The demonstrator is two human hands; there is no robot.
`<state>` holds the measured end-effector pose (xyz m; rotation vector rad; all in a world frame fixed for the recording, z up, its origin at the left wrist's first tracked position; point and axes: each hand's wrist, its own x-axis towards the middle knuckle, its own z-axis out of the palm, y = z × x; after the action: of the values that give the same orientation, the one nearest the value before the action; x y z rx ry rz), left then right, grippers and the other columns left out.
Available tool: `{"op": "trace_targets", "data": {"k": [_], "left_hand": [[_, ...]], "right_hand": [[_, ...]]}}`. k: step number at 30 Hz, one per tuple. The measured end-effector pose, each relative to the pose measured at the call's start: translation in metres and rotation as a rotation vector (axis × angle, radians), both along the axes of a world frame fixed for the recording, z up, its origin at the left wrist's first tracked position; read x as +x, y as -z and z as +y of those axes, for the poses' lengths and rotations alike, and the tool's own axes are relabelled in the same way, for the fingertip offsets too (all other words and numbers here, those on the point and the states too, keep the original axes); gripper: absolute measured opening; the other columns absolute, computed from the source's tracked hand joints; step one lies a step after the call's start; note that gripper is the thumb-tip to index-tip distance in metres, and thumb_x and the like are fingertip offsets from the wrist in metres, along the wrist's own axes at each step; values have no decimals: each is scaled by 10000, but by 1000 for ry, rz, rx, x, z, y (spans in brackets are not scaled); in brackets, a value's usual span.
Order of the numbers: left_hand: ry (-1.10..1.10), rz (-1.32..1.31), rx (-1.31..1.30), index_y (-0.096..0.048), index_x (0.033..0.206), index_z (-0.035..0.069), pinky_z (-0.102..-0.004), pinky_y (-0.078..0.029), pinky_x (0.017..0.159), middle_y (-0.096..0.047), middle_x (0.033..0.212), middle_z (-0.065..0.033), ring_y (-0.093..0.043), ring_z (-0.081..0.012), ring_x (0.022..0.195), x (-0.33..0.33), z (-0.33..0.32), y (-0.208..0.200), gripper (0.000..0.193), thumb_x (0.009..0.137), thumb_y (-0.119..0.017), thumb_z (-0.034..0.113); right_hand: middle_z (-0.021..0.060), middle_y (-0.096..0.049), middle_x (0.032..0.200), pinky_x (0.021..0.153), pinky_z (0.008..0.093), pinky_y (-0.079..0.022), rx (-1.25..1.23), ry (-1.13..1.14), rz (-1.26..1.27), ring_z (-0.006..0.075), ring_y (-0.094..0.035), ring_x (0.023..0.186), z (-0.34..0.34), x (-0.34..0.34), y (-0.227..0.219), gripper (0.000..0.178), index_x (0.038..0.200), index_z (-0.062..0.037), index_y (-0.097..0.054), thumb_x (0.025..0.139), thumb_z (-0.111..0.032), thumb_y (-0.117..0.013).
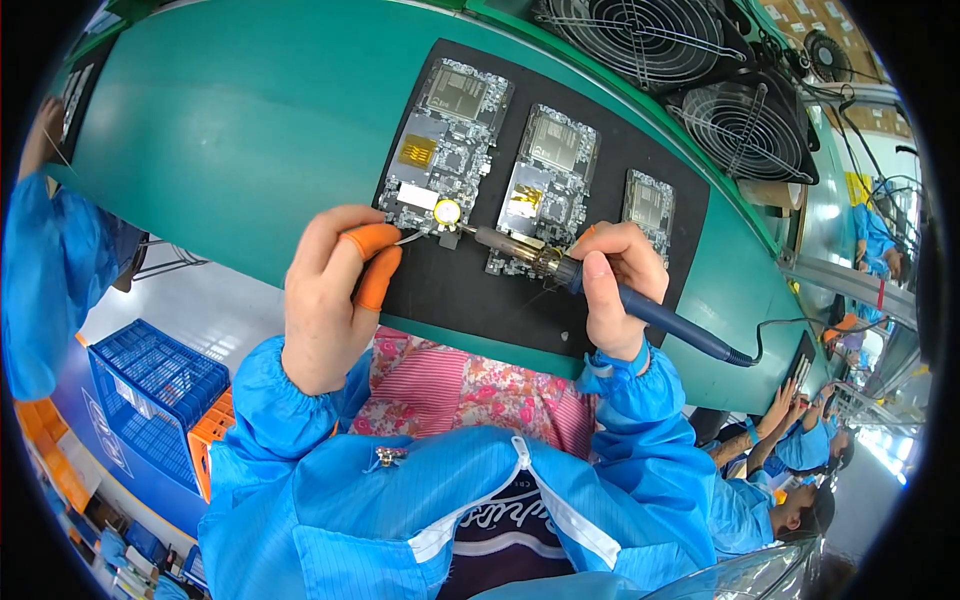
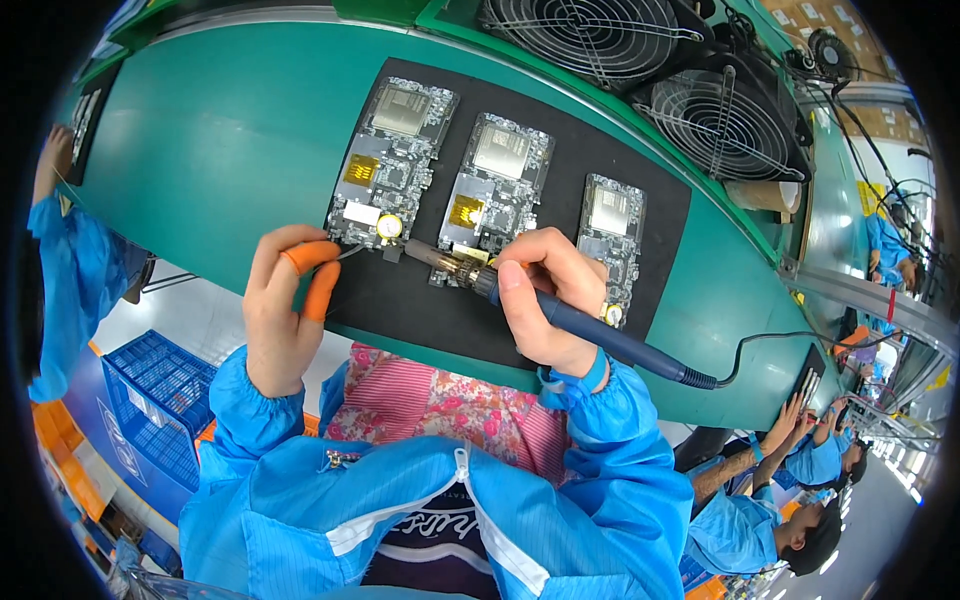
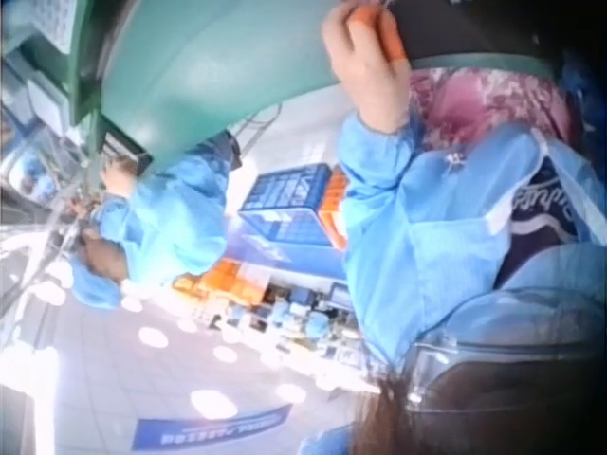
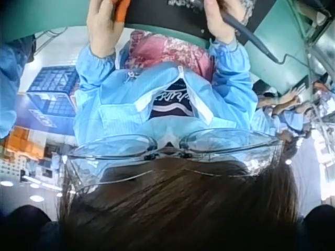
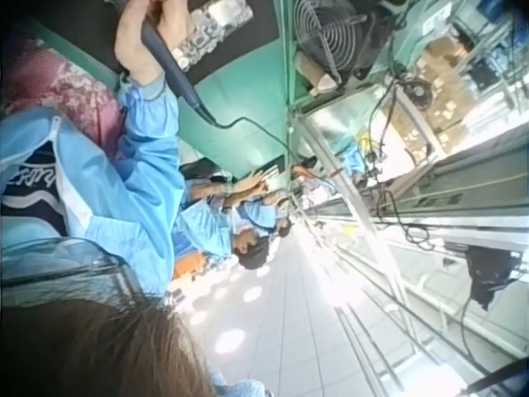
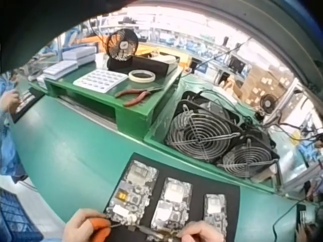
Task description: The person solders electronic components onto printed circuit boards using a soldering iron and solder wire.
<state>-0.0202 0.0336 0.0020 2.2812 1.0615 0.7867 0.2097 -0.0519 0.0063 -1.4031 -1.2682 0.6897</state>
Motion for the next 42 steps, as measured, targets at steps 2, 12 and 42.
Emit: {"op": "trace_targets", "data": {"k": [2, 12, 42], "left_hand": [[-62, -109, -82, -588, 848, -13, -325, -470, 672, -544, 943, -112, -561, -283, 855, 5, -2, -2, 143, 727, -654, -53], [-63, -13, 51, -623, 822, 20, -329, -399, 659, -553, 932, -65, -514, -240, 781, 5, -3, 7, 188, 658, -714, 2], [-6, -39, 59, -603, 802, -28, -296, -478, 608, -541, 906, -92, -572, -220, 761, 21, -5, 19, 198, 655, -736, -25]], "right_hand": [[43, -556, 676, 458, 190, -356, 3, -8, 2, 50, -475, 525, 0, 1, 0, 68, 799, 7, -547, 824, -52, -569], [66, -566, 654, 438, 206, -374, 35, -45, -62, 88, -510, 494, 3, -2, 3, 52, 768, 5, -546, 797, -28, -573], [47, -537, 594, 418, 226, -354, -37, -42, -86, 106, -495, 452, 4, -6, 5, 98, 714, -15, -521, 781, -44, -587]]}}
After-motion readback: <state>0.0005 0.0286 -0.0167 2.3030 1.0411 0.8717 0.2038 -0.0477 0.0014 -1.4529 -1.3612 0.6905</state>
